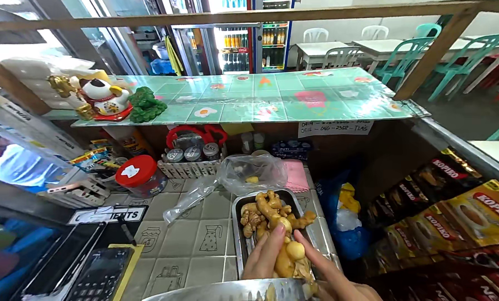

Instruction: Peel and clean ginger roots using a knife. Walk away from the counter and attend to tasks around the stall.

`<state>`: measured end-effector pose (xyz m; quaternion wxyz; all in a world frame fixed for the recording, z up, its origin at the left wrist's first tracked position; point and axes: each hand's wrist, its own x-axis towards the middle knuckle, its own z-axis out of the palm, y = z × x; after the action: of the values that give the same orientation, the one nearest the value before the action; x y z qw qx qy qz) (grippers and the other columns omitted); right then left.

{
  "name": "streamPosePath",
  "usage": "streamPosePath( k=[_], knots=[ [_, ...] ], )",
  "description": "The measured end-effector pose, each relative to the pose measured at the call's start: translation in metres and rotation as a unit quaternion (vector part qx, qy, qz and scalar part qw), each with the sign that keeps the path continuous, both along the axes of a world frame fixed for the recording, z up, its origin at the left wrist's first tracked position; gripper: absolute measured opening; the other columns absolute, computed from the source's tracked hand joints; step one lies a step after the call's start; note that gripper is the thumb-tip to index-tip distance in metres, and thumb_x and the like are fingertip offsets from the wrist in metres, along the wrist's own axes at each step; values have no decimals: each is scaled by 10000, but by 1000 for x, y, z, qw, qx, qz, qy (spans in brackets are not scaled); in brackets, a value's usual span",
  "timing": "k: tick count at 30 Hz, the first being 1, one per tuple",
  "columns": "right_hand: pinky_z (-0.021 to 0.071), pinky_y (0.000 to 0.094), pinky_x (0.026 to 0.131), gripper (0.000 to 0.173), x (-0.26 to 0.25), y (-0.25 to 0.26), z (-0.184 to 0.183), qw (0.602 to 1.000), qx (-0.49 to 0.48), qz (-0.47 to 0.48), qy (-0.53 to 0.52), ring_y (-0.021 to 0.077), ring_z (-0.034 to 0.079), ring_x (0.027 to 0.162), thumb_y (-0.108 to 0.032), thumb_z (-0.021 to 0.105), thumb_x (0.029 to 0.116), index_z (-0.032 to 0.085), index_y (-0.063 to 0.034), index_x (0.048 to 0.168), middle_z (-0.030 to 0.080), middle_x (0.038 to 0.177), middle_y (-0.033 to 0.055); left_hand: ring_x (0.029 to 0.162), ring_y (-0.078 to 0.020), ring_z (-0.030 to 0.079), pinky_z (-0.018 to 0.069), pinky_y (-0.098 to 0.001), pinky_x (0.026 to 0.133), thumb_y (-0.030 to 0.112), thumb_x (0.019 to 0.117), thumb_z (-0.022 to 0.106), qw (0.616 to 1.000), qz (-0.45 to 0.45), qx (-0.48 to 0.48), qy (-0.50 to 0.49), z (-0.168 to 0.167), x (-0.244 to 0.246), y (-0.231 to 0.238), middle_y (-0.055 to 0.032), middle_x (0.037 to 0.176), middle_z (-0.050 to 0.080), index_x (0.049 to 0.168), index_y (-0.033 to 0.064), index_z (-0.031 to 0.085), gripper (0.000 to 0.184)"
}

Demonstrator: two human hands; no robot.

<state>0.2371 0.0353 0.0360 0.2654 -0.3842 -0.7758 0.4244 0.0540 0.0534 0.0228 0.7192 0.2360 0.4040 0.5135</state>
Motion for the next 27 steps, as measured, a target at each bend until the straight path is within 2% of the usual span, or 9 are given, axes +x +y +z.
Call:
streamPosePath(
  k=[4,7,11,14,18,21,23,25,27],
  knots=[
    [533,434,574,963,2,1,-3,1000,-4,10,6,212,589,610,-476,735,912,248,-48,1623,675,833,106,729,-83,661,579,-246,702,281,1091,350,1000,10,-4,-1,-2,2,-1,-41,849,667,1218,-2,529,358],
    [558,431,615,928,3,2,-3,1000,-10,16,17,211,624,654,-452,741,917,280,-42,1610,702,906,127,750,-84,669,582,-249,717,262,1093,344,1000,19,-9,1,-1,3,-1,-39,861,668,1202,2,523,334],
    [499,422,544,906,3,2,-4,1000,-2,2,6,202,552,578,-499,736,905,343,-59,1592,654,775,90,761,-92,674,583,-258,727,242,1094,356,999,30,-5,10,2,2,-3,-47,865,666,1175,10,502,285],
    [470,421,519,890,4,2,-5,1000,16,-8,-8,201,521,551,-537,726,900,382,-81,1582,625,721,76,796,-103,684,591,-273,753,235,1091,351,1000,25,-9,5,1,0,-3,-55,890,674,1200,0,507,302],
    [490,425,551,863,3,3,-5,999,28,-12,-13,212,548,576,-523,723,908,407,-66,1568,662,763,93,824,-80,682,588,-264,773,265,1096,324,1000,-6,-14,-14,0,-3,-3,-24,910,683,1182,49,561,332],
    [491,394,559,850,-2,0,-10,999,9,-21,36,181,547,591,-476,748,905,416,-43,1557,672,809,95,802,-71,676,586,-249,754,260,1094,306,998,34,-1,-44,0,2,-4,-17,895,673,1173,56,526,311],
    [532,383,604,832,-4,-1,-12,997,-6,-23,67,171,599,642,-429,763,905,418,-42,1555,708,894,107,762,-64,673,587,-240,721,252,1091,298,996,56,5,-68,1,5,-3,-15,863,674,1159,59,505,291],
    [541,367,639,806,-3,0,-12,997,-12,-25,76,165,602,681,-402,769,908,435,-46,1549,706,949,126,819,-66,684,591,-247,767,245,1099,299,997,44,2,-67,3,2,-4,-14,915,681,1202,61,491,285],
    [547,372,654,789,-1,0,-11,997,-5,-30,64,167,611,690,-412,768,907,457,-61,1541,715,962,139,865,-67,690,590,-254,798,243,1106,288,998,22,-9,-66,6,-1,-5,-14,948,690,1195,70,517,300]
  ],
)
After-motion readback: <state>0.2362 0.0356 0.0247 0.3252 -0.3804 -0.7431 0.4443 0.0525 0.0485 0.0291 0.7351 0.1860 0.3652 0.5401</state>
